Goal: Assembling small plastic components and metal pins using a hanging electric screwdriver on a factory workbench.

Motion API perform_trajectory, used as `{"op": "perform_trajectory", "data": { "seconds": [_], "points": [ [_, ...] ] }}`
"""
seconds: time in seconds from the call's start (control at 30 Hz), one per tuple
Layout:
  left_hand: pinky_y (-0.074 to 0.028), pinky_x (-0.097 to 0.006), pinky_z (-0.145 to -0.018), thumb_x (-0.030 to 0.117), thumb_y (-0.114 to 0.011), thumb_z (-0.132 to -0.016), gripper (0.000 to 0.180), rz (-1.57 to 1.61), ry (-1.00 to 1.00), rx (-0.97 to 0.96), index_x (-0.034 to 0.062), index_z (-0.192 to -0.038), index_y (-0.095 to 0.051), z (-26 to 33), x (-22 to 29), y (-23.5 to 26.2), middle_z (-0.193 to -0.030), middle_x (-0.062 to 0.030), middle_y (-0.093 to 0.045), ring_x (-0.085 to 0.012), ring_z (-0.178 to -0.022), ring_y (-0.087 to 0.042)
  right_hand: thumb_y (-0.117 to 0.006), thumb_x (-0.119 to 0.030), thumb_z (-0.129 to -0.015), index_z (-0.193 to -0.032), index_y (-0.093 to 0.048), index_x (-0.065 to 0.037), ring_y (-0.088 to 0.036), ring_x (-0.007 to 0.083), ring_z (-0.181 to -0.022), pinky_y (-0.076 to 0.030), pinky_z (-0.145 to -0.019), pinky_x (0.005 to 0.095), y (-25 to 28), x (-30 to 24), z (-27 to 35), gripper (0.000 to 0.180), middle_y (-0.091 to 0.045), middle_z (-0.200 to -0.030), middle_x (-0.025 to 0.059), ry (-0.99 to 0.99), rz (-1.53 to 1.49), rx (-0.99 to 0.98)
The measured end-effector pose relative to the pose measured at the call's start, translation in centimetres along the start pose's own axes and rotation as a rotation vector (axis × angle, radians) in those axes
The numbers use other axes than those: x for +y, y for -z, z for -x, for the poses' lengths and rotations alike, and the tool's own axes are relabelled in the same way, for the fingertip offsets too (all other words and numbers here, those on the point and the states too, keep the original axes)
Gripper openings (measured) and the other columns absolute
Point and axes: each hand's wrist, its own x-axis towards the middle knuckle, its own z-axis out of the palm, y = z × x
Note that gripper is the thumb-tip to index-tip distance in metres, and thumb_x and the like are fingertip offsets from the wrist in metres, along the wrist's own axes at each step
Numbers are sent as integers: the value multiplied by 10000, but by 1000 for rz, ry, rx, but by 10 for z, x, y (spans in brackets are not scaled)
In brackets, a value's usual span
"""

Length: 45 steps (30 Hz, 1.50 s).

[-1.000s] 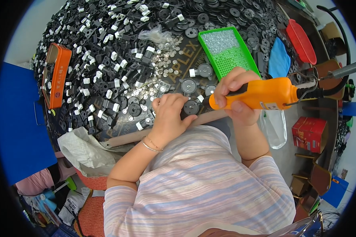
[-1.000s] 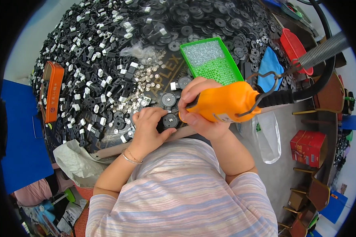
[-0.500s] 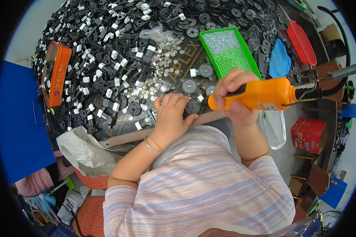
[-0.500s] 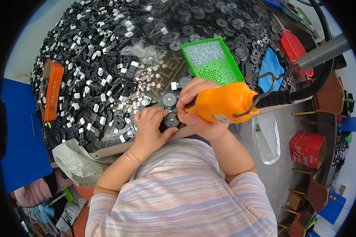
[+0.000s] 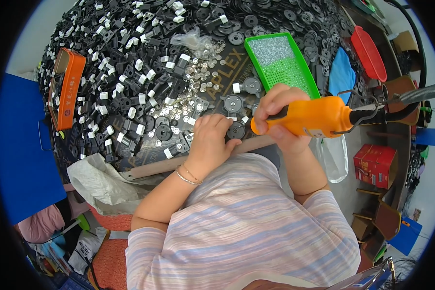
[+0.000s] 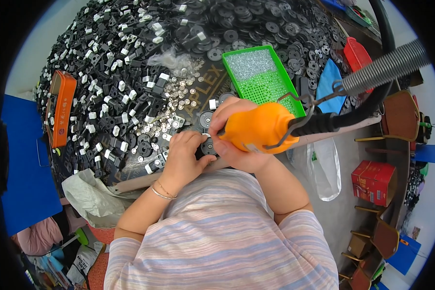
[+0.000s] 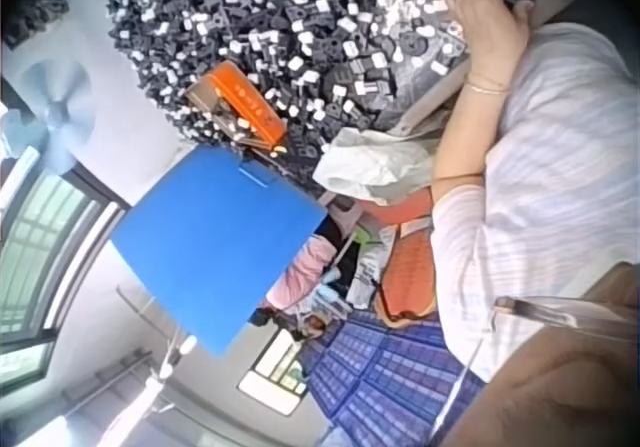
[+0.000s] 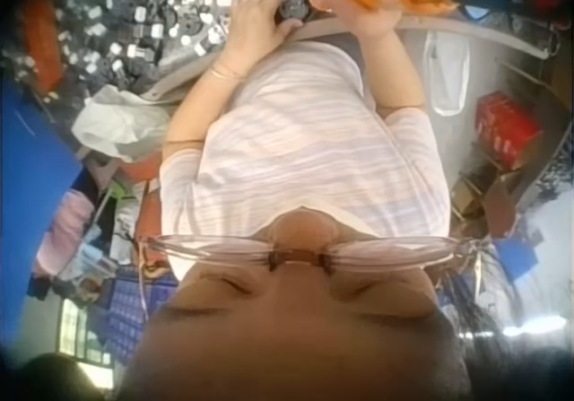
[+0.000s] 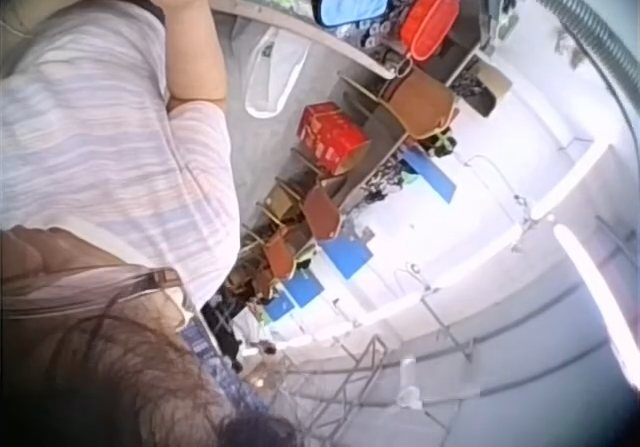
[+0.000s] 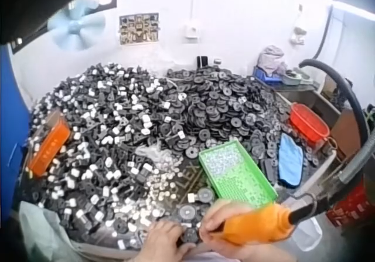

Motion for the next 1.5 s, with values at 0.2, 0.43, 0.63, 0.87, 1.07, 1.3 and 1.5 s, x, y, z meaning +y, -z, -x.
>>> {"op": "perform_trajectory", "data": {
  "seconds": [0.2, 0.43, 0.63, 0.87, 1.07, 1.3, 1.5],
  "points": [
    [-349, -377, -832, 155, -757, -573, 397, 35, 1, -10, 19, -911, -601, -2, -1, 0, -890, -93, -550, -276, -909, -507, -673, -103, -733, -907, -495, 9, -526, 153, -577, -448, -506, 242, -1, 0, -1, 272, -492, -813, 119, -3, 69, -55],
    [-328, -369, -838, 151, -759, -565, 383, 31, 12, -29, 27, -886, -591, -1, -2, -2, -871, -79, -551, -261, -891, -516, -669, -102, -734, -896, -494, 1, -517, 142, -561, -443, -502, 232, -5, 5, 0, 260, -493, -791, 109, -26, 66, -107],
    [-316, -374, -854, 148, -756, -571, 375, 35, -22, -7, 31, -887, -590, -2, -1, -2, -862, -72, -555, -258, -896, -522, -667, -106, -734, -882, -515, -16, -517, 144, -568, -447, -503, 234, 1, 6, -7, 230, -521, -762, 98, 21, 73, -188],
    [-309, -379, -881, 155, -751, -591, 390, -16, -23, 0, 28, -925, -592, 0, 3, 0, -888, -83, -557, -261, -912, -514, -680, -168, -736, -946, -499, -33, -510, 154, -580, -437, -506, 256, 28, -33, -20, 309, -492, -814, 100, 114, -285, -200],
    [-316, -379, -871, 203, -749, -619, 405, -101, -11, -13, 32, -944, -577, -2, 10, -4, -933, -101, -563, -284, -924, -503, -621, 17, -710, -940, -494, 17, -537, 168, -574, -460, -538, 255, 78, -37, 8, 263, -527, -818, 132, 105, 130, 343],
    [-335, -392, -843, 211, -738, -642, 421, -140, -31, -20, 25, -974, -558, -9, 16, -16, -952, -109, -556, -292, -927, -500, -588, 79, -696, -929, -497, 20, -544, 140, -590, -471, -544, 238, 84, -20, 21, 257, -537, -792, 115, 154, 178, 441],
    [-357, -387, -813, 202, -736, -645, 433, -130, -31, -14, 21, -995, -555, -11, 19, -18, -955, -112, -556, -297, -919, -500, -600, 69, -698, -923, -496, 24, -540, 135, -582, -466, -530, 237, 89, -16, 23, 251, -536, -790, 120, 169, 207, 431]
  ]
}}
